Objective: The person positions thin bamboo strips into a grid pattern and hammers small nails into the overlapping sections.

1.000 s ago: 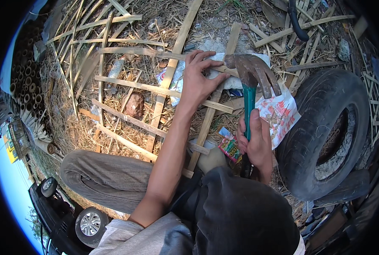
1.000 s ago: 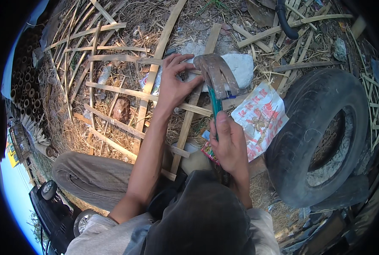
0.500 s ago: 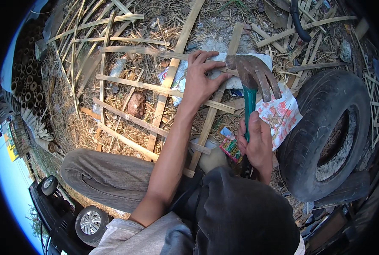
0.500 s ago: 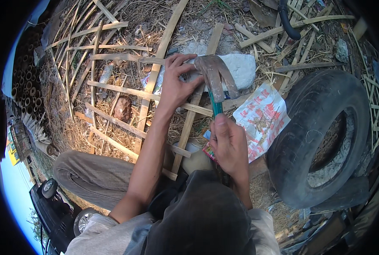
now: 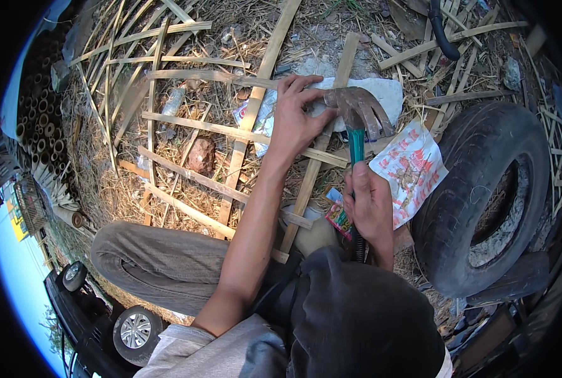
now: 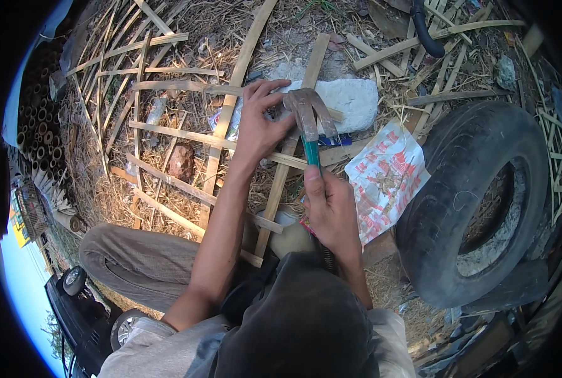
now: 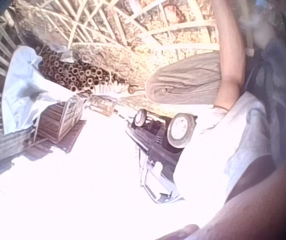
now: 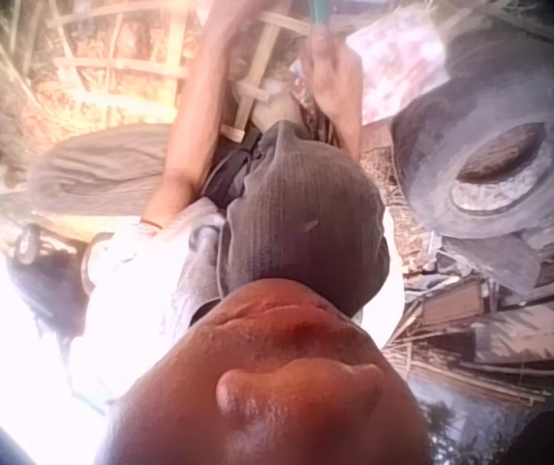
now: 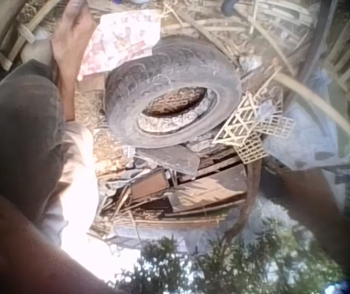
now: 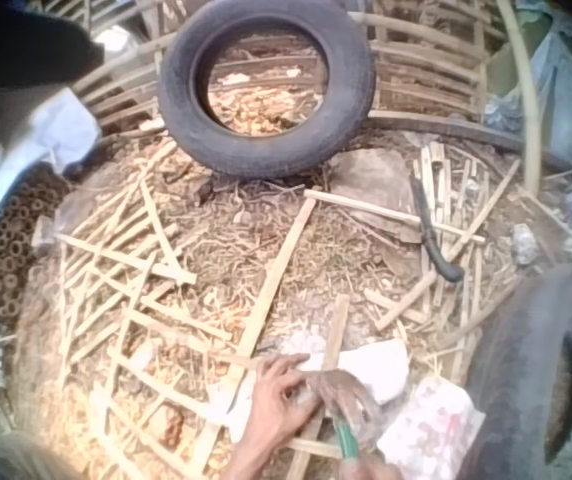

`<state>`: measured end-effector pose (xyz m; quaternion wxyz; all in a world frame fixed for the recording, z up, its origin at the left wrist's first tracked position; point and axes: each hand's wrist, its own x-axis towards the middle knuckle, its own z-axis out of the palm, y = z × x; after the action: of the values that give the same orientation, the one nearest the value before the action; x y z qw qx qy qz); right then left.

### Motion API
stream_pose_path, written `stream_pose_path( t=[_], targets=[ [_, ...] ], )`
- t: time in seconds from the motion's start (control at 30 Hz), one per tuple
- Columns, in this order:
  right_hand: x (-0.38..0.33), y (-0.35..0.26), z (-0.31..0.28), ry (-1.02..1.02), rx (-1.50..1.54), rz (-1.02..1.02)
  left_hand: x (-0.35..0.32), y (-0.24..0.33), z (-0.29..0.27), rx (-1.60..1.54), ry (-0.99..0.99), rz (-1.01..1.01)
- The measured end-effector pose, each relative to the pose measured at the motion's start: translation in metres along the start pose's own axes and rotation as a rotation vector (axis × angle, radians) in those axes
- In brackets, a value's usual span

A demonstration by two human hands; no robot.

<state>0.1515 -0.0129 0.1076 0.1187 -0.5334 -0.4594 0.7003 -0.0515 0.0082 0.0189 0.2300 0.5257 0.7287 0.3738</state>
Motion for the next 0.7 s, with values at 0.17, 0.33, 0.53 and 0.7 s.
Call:
stream_pose_path(
  t=[0.17, 0.33, 0.53, 0.7],
  targets=[
    [0.005, 0.008, 0.007, -0.005, 0.055, -0.174, 0.000, 0.001, 0.000, -0.005, 0.001, -0.010],
    [0.025, 0.030, 0.014, 0.062, -0.050, -0.053, 0.000, -0.005, -0.001, 0.032, -0.005, 0.019],
    [0.013, 0.026, 0.012, 0.088, 0.130, -0.046, -0.002, -0.001, -0.003, -0.002, -0.015, -0.018],
    [0.007, 0.014, -0.003, 0.023, 0.240, -0.237, 0.002, 0.009, 0.004, -0.003, -0.007, 0.002]
  ],
)
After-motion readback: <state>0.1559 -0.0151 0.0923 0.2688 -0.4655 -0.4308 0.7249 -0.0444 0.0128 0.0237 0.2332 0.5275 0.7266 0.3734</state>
